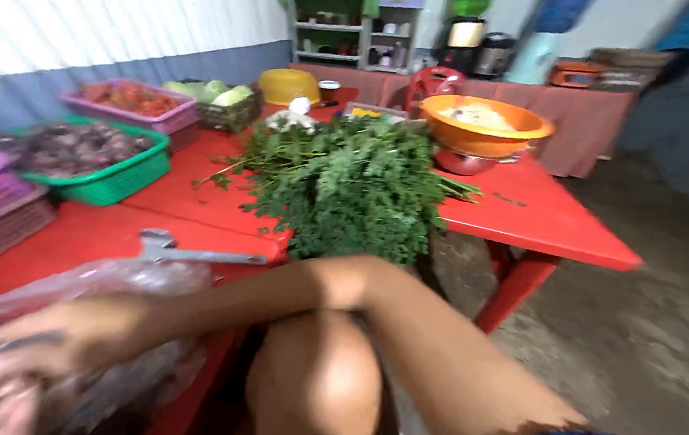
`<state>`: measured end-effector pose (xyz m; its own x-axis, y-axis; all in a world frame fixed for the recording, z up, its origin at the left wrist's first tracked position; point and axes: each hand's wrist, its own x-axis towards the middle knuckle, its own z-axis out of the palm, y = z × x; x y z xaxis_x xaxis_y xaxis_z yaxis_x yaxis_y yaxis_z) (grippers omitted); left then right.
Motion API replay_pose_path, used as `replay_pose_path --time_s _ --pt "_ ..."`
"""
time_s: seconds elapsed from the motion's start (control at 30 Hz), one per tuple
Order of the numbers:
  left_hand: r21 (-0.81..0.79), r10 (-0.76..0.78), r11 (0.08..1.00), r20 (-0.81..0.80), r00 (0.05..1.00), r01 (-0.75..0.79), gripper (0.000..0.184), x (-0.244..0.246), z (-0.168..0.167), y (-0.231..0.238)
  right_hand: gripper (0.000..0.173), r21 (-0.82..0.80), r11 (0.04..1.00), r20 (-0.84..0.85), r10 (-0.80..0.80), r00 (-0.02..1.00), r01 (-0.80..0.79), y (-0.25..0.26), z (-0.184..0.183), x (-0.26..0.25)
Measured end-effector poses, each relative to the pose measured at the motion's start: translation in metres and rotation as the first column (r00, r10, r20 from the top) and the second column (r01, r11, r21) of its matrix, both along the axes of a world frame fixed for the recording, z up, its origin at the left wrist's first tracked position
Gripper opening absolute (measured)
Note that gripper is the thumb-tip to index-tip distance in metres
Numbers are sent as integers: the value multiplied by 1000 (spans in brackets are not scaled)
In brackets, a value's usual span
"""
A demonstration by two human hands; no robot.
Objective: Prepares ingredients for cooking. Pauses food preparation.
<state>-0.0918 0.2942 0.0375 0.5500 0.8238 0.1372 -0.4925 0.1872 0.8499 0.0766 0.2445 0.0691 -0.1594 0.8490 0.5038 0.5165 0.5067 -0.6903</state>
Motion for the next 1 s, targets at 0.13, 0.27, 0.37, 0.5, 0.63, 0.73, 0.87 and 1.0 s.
replay_pose_path --time_s 0.13,0.27,0.37,0.5,0.63,0.73,0.87,1.0 --pt "175 173 975 -195 965 -139 29 13 16 -20 25 55 998 45 -33 998 30 -12 5 12" --pt "260 263 946 -256 930 -195 40 8 10 -16 36 -296 952 -47 -100 994 82 -15 25 14" --pt "286 256 939 -207 944 -192 28 4 11 -14 38 -355 925 20 -140 990 138 -17 31 12" --pt "156 166 977 -110 980 -147 24 3 18 -19 46 -399 907 45 -126 991 133 -17 35 10" --pt "31 67 997 18 998 -68 33 1 16 -15 40 -338 938 -15 -83 996 73 -17 29 12" --pt "-132 95 988 146 985 -76 25 2 17 -15 38 -263 964 -45 -48 998 35 -22 32 9" --pt "-259 117 965 264 958 -46 28 1 19 -20 44 -103 994 172 52 984 -35 -26 29 5" --pt "-247 30 966 385 922 71 38 -2 14 -17 49 -38 999 283 43 958 -34 -23 18 3"
